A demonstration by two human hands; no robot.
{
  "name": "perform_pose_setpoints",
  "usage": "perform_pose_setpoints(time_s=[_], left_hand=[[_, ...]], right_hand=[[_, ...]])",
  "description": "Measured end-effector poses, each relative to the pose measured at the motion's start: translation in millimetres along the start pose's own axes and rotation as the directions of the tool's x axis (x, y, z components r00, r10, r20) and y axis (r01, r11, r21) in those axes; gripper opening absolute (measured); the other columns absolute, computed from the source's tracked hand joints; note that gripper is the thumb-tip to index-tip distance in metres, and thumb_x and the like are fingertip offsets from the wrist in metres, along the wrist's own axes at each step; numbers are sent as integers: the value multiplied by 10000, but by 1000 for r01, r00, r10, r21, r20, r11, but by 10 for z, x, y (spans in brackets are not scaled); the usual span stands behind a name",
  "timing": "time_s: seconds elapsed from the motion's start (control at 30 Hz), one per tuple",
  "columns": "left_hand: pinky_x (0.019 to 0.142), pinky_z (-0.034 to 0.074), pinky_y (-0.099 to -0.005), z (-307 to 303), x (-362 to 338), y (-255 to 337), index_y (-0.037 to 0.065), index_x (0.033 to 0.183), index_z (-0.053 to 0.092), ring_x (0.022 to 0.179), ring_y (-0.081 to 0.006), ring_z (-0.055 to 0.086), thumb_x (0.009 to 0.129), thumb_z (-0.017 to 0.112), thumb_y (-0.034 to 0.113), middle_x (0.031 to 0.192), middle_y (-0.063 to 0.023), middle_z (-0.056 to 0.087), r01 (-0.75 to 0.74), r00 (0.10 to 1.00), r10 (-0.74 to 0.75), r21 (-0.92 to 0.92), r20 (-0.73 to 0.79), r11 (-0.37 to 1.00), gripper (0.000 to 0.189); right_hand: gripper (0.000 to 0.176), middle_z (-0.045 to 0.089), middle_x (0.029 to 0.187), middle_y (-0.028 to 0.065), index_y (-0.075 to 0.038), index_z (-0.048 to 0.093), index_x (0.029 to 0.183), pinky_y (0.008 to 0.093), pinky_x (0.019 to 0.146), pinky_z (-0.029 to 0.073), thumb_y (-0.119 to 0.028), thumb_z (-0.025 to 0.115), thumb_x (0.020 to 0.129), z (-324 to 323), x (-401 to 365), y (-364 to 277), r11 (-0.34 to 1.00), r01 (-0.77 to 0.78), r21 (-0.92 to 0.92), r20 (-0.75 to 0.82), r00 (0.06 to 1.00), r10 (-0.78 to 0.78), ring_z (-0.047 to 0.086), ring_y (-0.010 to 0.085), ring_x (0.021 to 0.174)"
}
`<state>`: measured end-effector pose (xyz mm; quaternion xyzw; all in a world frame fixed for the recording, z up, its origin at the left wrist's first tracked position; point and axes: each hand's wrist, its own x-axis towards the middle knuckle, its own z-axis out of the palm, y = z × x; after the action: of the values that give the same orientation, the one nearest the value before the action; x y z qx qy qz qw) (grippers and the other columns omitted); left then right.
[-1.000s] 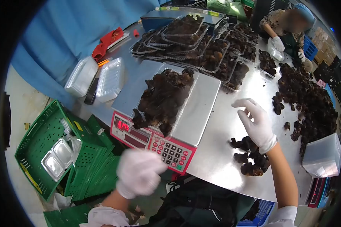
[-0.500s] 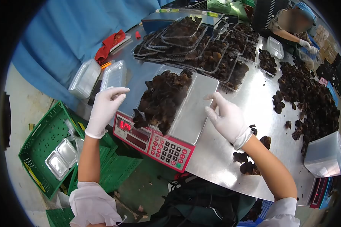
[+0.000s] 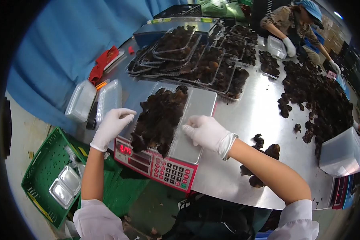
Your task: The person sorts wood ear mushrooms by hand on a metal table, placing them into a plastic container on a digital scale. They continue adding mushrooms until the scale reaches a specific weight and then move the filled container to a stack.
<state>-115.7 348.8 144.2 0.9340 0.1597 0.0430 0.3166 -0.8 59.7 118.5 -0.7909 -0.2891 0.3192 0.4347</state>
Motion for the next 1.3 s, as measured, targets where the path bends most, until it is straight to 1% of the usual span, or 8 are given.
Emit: perform_pose_setpoints(time_s=[0.17,0.23,0.63,0.8,0.83,1.0,1.2,1.3], left_hand=[[827,527,-302,-62,95,-72,-20,1103,708,912,-184,706,907,637,148,982,-141,747,26,999,-27,-38,-39,999,267],[825,526,-299,-79,114,-80,-20,1104,707,909,-178,704,907,637,142,974,-136,747,42,999,-44,-51,-29,998,265],[795,526,-298,-51,138,-28,-28,1087,710,859,-183,694,901,628,205,932,-137,739,5,997,-6,10,77,1000,309],[672,519,-280,5,150,-31,-24,1059,715,718,-110,641,908,626,213,853,-55,714,115,975,-86,-133,205,984,295],[580,475,-230,15,149,-9,-2,1010,702,657,-56,573,938,635,200,790,12,655,139,971,-102,-163,218,977,224],[555,468,-220,86,249,8,-18,987,681,619,-66,580,932,652,142,759,-2,633,166,950,-71,-300,304,939,171],[527,446,-220,427,593,434,8,924,677,607,-64,565,918,658,148,737,11,627,71,959,8,-267,284,961,142],[519,432,-224,734,903,834,14,929,686,605,-60,558,917,659,192,712,12,618,-62,950,157,-328,271,942,180]], right_hand=[[352,643,652,102,7,654,929,341,666,525,-325,554,993,-59,59,17,1000,-8,-21,15,1000,8,658,187,625],[300,626,688,48,-7,670,946,275,658,513,-265,536,1021,-99,37,-29,998,-54,-20,35,998,55,606,104,633],[313,612,619,28,-16,679,985,270,608,482,-275,509,1033,-56,117,-73,996,-91,1,92,992,90,579,92,583],[378,647,630,69,12,671,1064,300,626,490,-338,549,994,-39,158,-117,986,-167,15,100,981,165,630,131,627],[383,647,628,65,14,659,1090,294,593,476,-341,553,992,-26,167,-121,981,-182,63,109,979,175,611,125,597],[291,645,628,57,-8,636,1010,280,486,421,-293,593,975,-23,253,-13,941,-208,268,141,974,175,528,111,495],[184,651,641,50,-39,601,887,275,488,427,-218,616,929,-344,99,238,946,-94,310,-95,987,129,520,107,494],[175,660,665,51,-43,606,893,250,431,381,-217,613,908,-765,4,583,927,-64,370,-213,965,152,479,81,460]])
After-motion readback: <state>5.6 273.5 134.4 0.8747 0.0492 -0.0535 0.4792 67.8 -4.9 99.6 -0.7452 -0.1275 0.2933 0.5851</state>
